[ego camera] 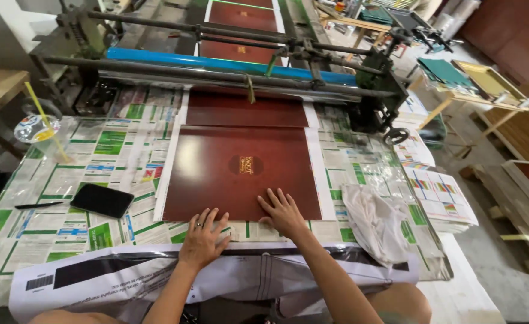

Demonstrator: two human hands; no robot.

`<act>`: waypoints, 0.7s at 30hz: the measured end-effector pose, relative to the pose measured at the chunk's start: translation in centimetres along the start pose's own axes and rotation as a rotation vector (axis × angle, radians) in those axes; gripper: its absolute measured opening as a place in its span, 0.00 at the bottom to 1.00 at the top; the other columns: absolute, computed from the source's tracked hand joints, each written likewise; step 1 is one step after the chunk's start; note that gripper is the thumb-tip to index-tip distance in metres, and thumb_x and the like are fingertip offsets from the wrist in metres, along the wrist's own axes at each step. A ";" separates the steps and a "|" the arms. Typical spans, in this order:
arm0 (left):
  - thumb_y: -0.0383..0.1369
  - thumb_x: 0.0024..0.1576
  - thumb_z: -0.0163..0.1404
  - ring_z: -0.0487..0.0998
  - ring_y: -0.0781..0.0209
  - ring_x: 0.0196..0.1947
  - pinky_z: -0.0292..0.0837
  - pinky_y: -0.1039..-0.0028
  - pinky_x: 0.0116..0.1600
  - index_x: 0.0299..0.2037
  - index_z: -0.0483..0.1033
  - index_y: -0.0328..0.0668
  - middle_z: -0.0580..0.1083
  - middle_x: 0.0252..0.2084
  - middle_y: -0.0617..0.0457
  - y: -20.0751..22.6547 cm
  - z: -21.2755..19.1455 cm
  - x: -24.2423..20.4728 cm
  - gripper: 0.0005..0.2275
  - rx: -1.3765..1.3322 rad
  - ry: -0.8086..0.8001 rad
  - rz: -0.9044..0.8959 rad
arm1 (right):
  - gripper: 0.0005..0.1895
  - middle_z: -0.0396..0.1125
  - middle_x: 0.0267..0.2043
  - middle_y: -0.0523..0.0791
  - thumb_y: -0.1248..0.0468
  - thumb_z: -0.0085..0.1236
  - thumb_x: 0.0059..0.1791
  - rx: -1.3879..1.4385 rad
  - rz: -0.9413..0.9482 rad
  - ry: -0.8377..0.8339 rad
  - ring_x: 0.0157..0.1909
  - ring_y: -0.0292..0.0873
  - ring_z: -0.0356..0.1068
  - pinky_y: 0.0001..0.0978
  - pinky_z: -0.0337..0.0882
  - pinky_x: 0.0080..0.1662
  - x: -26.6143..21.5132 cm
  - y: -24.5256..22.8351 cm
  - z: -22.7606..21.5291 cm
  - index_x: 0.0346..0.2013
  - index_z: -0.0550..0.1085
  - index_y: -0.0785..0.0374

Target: The person aligns a brown rectangular panel under a laminating machine and repeatedly presses it with both hands to smooth the surface. The person then uses a white cloth to wipe the panel and continues pressing and adjusting the panel under the machine throughout the clip.

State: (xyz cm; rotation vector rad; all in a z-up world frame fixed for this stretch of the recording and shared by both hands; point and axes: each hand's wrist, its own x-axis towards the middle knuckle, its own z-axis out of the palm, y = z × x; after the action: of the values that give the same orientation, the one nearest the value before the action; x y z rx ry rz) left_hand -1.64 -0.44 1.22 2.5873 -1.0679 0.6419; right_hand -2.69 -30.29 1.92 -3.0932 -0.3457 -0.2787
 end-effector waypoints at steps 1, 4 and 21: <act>0.50 0.58 0.45 0.62 0.44 0.67 0.56 0.49 0.68 0.66 0.66 0.49 0.65 0.65 0.42 0.2 -0.4 0.0 0.27 0.019 0.039 -0.010 | 0.38 0.49 0.75 0.53 0.38 0.48 0.51 -0.082 -0.027 -0.032 0.74 0.62 0.48 0.58 0.51 0.67 0.3 -0.1 -0.2 0.73 0.58 0.47; 0.49 0.62 0.45 0.63 0.47 0.65 0.57 0.49 0.71 0.67 0.65 0.47 0.66 0.63 0.46 -0.7 2.1 -2.2 0.25 -0.018 0.123 -0.031 | 0.31 0.60 0.70 0.52 0.42 0.46 0.56 -0.091 -0.110 -0.081 0.69 0.58 0.60 0.53 0.62 0.63 1.2 1.0 -0.6 0.69 0.65 0.52; 0.58 0.57 0.45 0.49 0.42 0.73 0.43 0.44 0.72 0.70 0.59 0.53 0.53 0.73 0.41 0.8 0.0 -0.2 0.34 -0.068 -0.134 -0.142 | 0.26 0.56 0.75 0.44 0.59 0.44 0.54 0.092 0.253 0.209 0.77 0.50 0.51 0.62 0.46 0.71 -1.2 -3.8 0.3 0.69 0.65 0.45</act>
State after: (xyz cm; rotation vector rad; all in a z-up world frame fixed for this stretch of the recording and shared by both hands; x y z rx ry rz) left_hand -2.31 -0.86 1.19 2.6477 -0.9164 0.3971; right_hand -4.59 -26.85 1.40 -2.9373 0.0367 -0.5536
